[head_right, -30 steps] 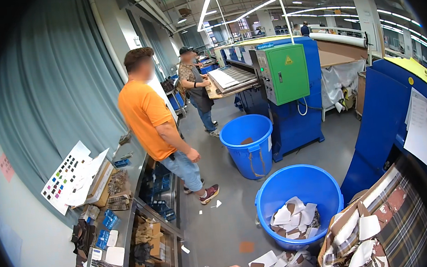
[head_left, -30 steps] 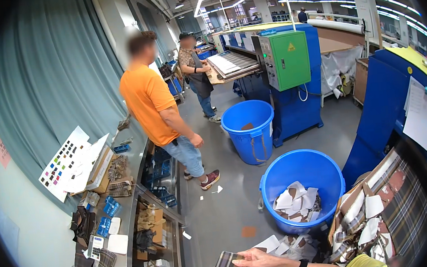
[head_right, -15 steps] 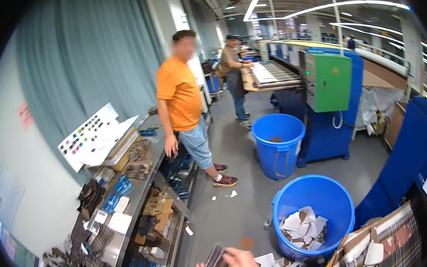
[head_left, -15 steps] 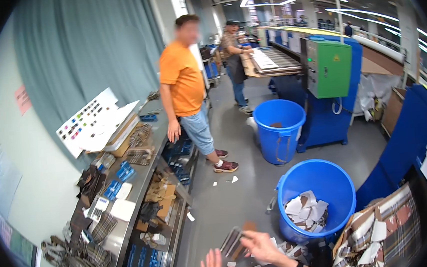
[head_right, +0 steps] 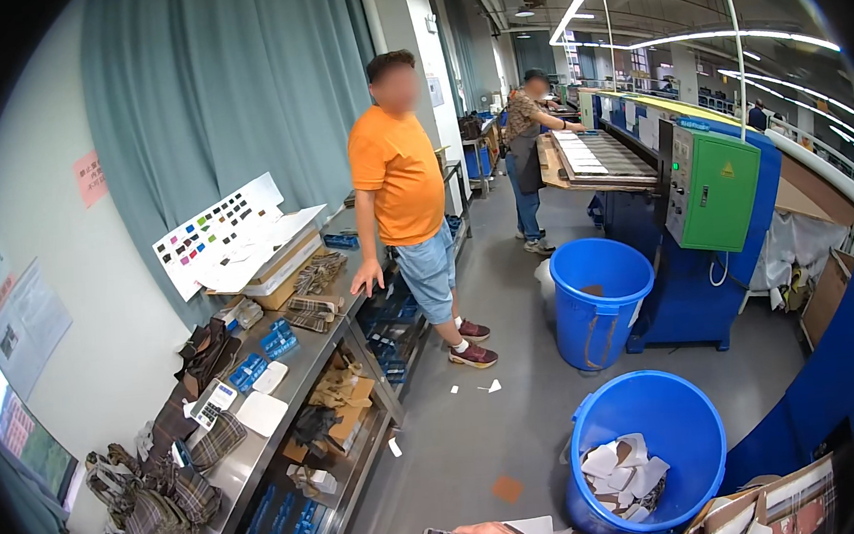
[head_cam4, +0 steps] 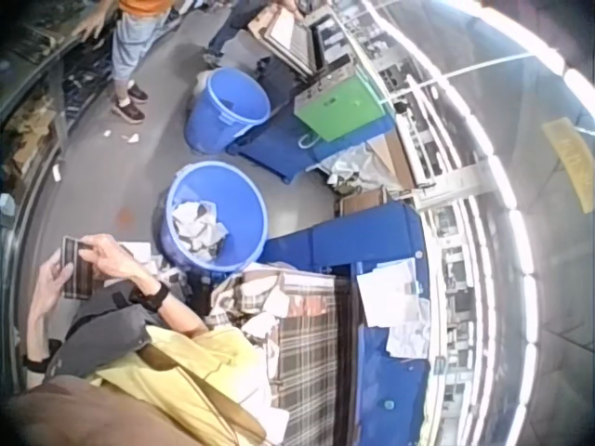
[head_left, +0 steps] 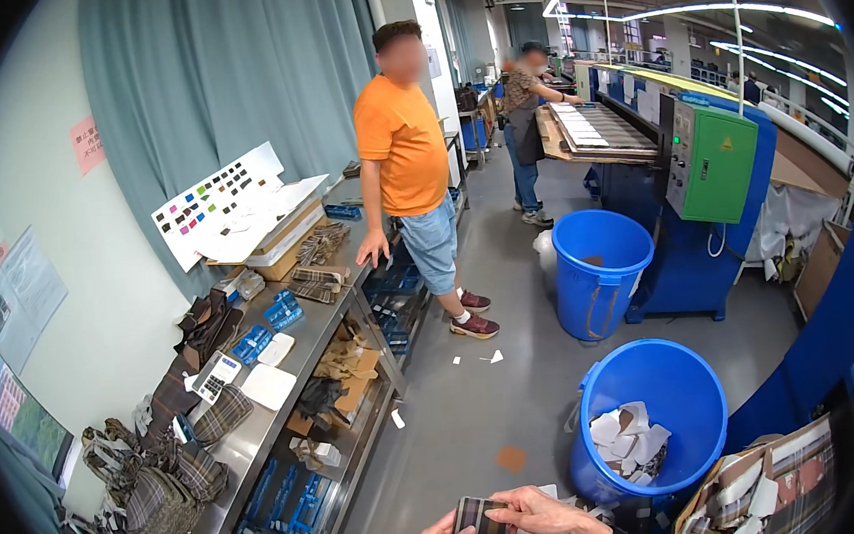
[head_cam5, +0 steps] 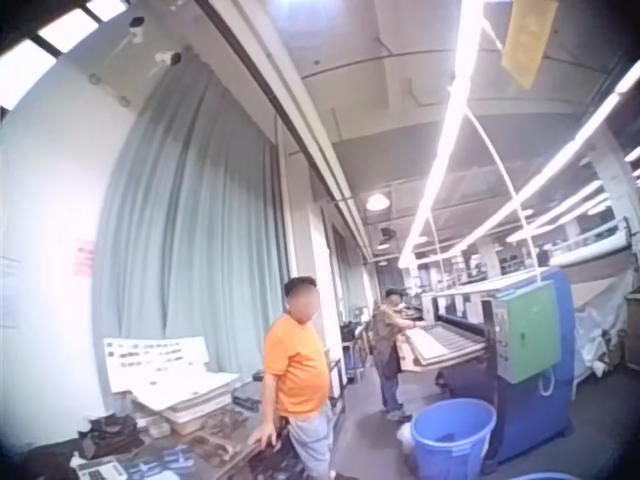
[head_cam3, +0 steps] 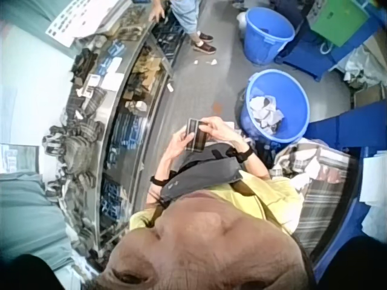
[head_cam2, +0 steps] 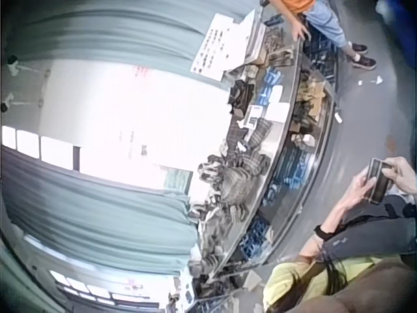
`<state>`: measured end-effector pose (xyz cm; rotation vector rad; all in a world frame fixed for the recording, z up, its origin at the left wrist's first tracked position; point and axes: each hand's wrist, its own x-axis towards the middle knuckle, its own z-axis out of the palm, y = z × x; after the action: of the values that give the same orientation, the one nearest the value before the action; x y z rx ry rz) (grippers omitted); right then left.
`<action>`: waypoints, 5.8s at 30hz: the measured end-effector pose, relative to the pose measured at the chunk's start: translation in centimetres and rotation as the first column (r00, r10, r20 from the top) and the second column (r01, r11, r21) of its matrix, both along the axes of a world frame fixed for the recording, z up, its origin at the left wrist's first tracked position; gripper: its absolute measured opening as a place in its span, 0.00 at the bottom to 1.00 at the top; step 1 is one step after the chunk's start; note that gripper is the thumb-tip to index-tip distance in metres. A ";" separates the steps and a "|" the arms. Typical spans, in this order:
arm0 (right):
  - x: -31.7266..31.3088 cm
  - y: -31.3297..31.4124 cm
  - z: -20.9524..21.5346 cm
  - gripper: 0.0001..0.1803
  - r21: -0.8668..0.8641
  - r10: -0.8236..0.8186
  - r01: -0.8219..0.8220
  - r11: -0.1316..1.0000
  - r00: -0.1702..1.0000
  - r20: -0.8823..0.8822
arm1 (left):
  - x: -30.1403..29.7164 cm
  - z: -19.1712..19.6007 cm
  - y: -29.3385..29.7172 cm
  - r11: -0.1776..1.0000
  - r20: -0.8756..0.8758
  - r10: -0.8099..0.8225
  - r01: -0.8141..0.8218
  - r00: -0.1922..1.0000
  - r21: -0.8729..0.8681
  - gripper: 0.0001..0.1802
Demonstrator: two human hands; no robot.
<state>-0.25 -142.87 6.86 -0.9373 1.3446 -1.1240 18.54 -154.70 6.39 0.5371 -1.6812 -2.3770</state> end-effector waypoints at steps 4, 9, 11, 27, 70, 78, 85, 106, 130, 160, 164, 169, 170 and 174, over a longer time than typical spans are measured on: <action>0.0 0.0 0.5 0.18 0.026 -0.006 0.007 1.000 1.000 -0.024 | 0.1 -1.8 0.0 1.000 -0.017 0.009 -0.009 1.000 -0.014 0.23; -0.4 -0.1 0.2 0.18 0.029 -0.027 0.029 0.999 0.997 -0.072 | -0.6 -1.1 0.1 0.999 -0.035 0.033 -0.033 0.999 0.002 0.22; -0.6 -0.2 0.9 0.18 0.041 -0.013 0.019 0.999 0.992 -0.127 | -0.8 -0.9 0.1 1.000 -0.016 0.030 -0.030 0.999 -0.001 0.22; -1.4 0.0 1.3 0.27 0.080 -0.009 0.022 0.997 0.989 -0.149 | -1.5 -0.4 0.0 0.998 0.080 -0.007 0.012 0.997 -0.055 0.24; 1.2 8.2 0.1 0.18 0.125 -0.878 0.900 0.418 0.436 -0.197 | 23.0 -18.0 -9.7 0.531 0.438 -0.739 0.042 0.512 0.847 0.52; 0.7 10.7 -0.5 0.18 0.034 -0.931 0.931 0.363 0.364 -0.032 | 14.6 -12.4 -8.7 0.835 0.785 -0.541 0.302 0.301 0.460 0.35; 1.3 13.4 1.3 0.14 -0.027 -0.954 0.956 0.291 0.288 -0.085 | 4.0 -6.2 -7.5 0.952 0.760 -0.236 0.300 0.605 0.056 0.35; 0.9 16.6 0.0 0.17 -0.127 -0.932 0.945 0.300 0.263 -0.248 | -0.7 -2.0 -3.4 0.959 0.627 -0.067 0.223 0.776 -0.174 0.33; 0.1 17.0 -2.2 0.15 -0.122 -0.918 0.916 0.383 0.363 -0.160 | 0.0 -1.6 -1.5 0.952 0.605 -0.007 0.191 0.796 -0.240 0.32; 2.1 10.3 -5.2 0.17 0.022 -0.779 0.780 0.626 0.626 -0.039 | 24.3 -8.1 -4.0 0.759 0.916 0.073 0.573 0.394 -0.308 0.30; 6.5 3.5 -2.5 0.17 0.007 -0.555 0.556 0.831 0.830 -0.051 | 24.2 -8.8 -4.7 0.907 0.611 0.105 0.176 0.785 -0.382 0.39; 15.1 -4.2 0.4 0.16 0.071 -0.138 0.137 0.988 0.990 0.000 | 17.9 -2.3 -4.4 0.929 0.209 0.139 -0.201 0.968 0.311 0.32; 16.1 -5.2 0.7 0.16 0.070 -0.069 0.072 0.995 0.997 -0.044 | 17.7 -1.9 -4.3 0.950 0.180 0.129 -0.173 0.975 0.259 0.32; 18.4 -8.2 0.9 0.16 0.075 -0.045 0.058 0.995 0.985 -0.166 | 18.6 -2.9 -4.7 0.979 0.035 0.141 -0.145 0.989 0.140 0.30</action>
<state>18.17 -151.07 7.78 -0.9580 1.5444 -1.0416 37.19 -159.44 3.50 0.6894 -1.4364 -2.4070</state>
